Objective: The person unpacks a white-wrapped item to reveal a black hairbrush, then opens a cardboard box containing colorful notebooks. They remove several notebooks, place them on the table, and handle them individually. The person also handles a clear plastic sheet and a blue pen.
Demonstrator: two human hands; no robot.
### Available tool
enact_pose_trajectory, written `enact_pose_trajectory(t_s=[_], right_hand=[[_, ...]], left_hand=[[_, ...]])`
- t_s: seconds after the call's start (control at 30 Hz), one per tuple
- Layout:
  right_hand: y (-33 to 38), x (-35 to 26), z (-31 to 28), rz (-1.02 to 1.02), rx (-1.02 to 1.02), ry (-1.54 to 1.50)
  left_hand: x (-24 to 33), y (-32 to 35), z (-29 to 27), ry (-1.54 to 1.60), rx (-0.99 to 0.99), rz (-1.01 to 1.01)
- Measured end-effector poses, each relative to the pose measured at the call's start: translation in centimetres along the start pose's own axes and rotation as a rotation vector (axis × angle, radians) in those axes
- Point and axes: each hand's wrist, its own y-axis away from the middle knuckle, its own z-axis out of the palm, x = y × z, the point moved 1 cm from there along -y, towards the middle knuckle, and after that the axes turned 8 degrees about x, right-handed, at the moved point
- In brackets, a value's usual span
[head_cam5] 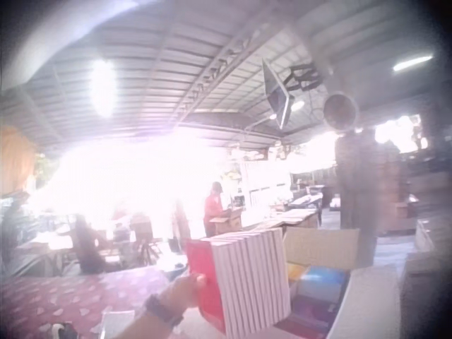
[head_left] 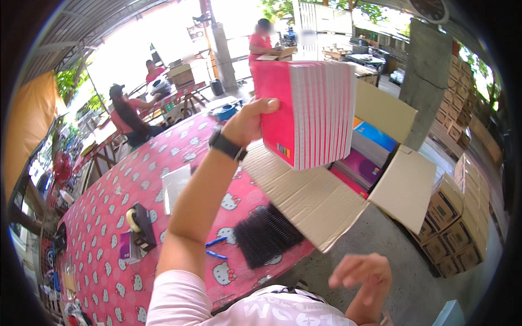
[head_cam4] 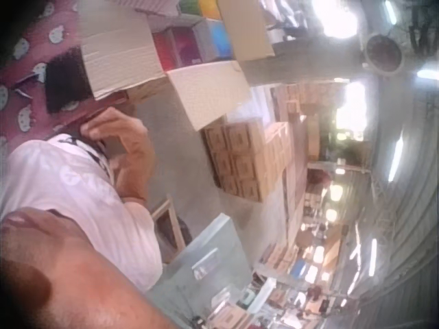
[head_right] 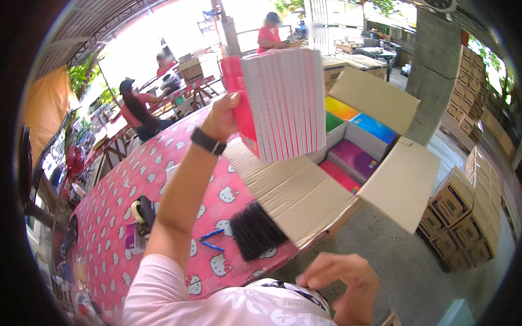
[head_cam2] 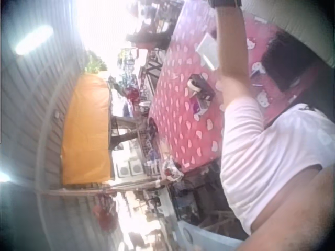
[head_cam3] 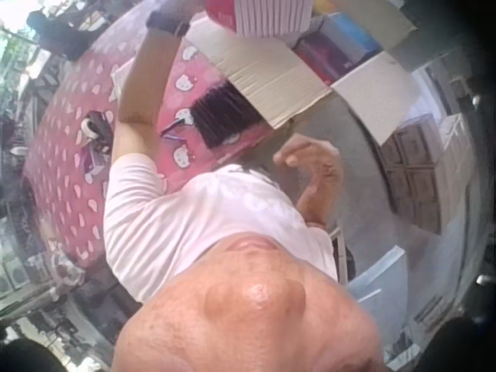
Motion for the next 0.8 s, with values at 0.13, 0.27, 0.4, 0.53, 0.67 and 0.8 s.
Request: enact_pose_trajectory(t_s=[0.13, 0.27, 0.4, 0.53, 0.67, 0.8], right_hand=[[-4.4, 2.5, 6.0, -0.086, 0.346, 0.225], [-8.4, 8.5, 11.0, -0.072, 0.362, 0.425], [-10.8, 19.8, 13.3, 0.486, 0.217, 0.384], [-9.2, 28.8, 18.1, 0.732, 0.208, 0.044], [-7.2, 33.4, 22.0, 0.805, 0.223, 0.065], [-6.3, 35.4, 24.2, 0.792, 0.269, 0.059]], left_hand=[[-1.6, 12.3, -0.3, 0.191, 0.389, 0.245], [-3.8, 26.5, -0.9, 0.344, 0.825, 0.203], [-6.2, 36.9, -0.8, 0.54, 0.995, 0.141], [-6.6, 45.1, -0.2, 0.472, 1.198, 0.133], [-6.3, 51.2, -0.1, 0.596, 1.167, 0.207], [-6.0, 54.2, -0.1, 0.675, 1.175, 0.218]])
